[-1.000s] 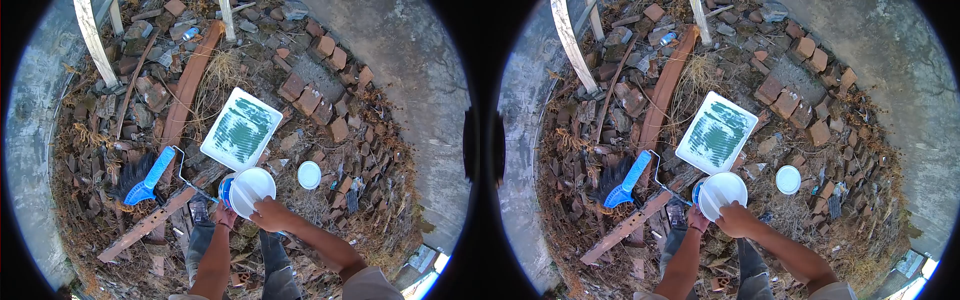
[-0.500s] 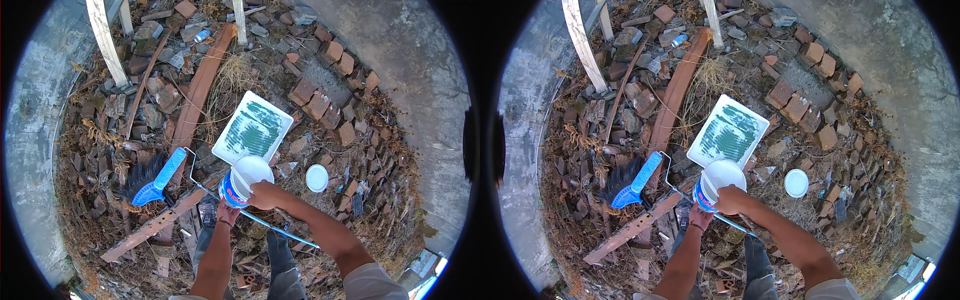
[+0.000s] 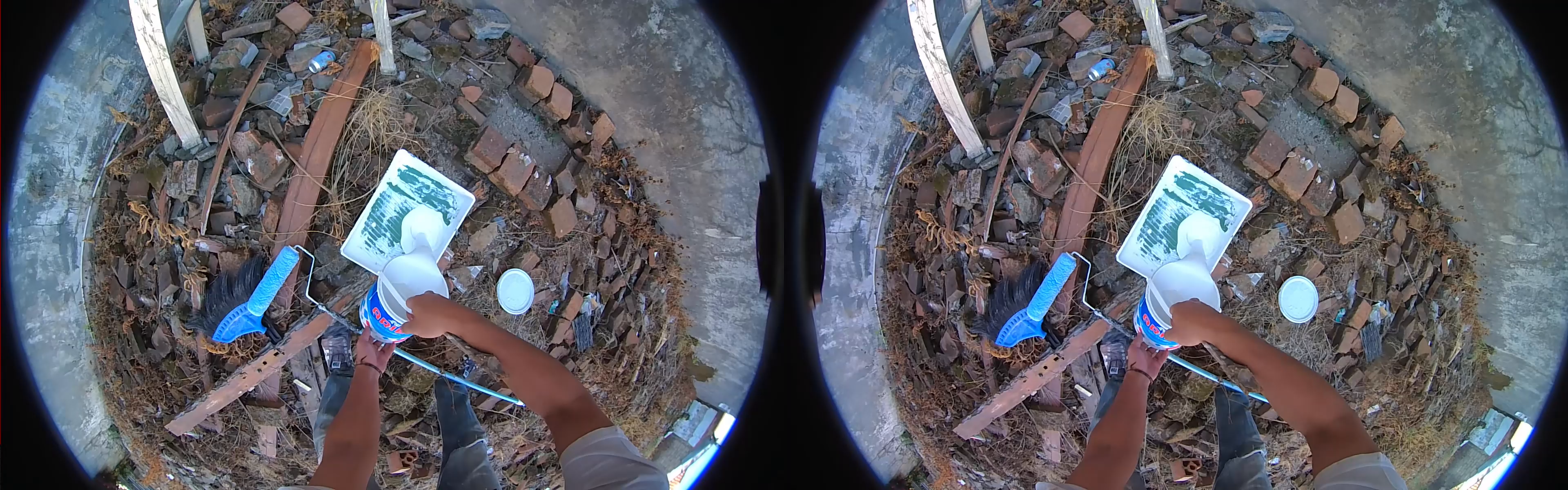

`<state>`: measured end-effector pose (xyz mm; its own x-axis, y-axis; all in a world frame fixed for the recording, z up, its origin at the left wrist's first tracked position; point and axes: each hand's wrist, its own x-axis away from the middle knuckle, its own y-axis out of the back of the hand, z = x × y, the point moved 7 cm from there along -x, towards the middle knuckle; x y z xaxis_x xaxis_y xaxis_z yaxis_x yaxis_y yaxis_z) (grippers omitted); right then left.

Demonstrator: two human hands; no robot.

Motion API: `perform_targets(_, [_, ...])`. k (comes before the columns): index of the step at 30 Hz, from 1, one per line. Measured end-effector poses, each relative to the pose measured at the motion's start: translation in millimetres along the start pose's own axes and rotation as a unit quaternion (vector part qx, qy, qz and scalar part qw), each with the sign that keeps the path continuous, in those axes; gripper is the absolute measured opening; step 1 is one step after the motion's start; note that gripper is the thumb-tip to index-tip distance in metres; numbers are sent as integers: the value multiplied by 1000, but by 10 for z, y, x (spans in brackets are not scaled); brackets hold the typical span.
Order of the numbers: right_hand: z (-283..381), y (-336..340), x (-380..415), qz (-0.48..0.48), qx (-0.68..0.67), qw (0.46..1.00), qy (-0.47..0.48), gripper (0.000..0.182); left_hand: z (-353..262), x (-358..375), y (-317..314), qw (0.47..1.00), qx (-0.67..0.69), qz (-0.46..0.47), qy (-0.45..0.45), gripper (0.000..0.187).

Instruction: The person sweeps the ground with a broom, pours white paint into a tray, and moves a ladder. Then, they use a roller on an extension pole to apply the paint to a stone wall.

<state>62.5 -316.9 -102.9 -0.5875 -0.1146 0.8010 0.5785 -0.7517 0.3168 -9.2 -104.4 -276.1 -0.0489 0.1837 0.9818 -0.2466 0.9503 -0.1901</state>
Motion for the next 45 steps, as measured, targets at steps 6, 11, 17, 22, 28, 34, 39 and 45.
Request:
perform_targets(6, [23,-25,-85,36,-7,999,-13,40,0,-18,18,1000,15,-3,3,49])
perform_targets(11, [75,-22,-202,23,19,1000,6,42,-38,7,-1,1000,28,4,-2,56])
perform_targets(17, [177,40,-238,25,23,999,10,43,-80,-14,14,999,36,16,-7,56])
perform_targets(22, [211,79,-260,23,23,999,14,43,-100,-4,7,1000,28,6,0,51])
perform_targets(28, [237,109,-271,24,21,999,8,45,-114,-2,-32,999,35,12,0,52])
perform_targets(34, [283,116,-209,18,30,999,-6,47,-119,73,-130,998,59,26,-10,52])
perform_targets(39, [283,41,-125,12,42,999,-19,45,-115,75,-155,997,67,30,-1,63])
perform_targets(45, [341,-4,74,5,39,999,-9,48,-78,-151,-68,996,52,70,12,78])
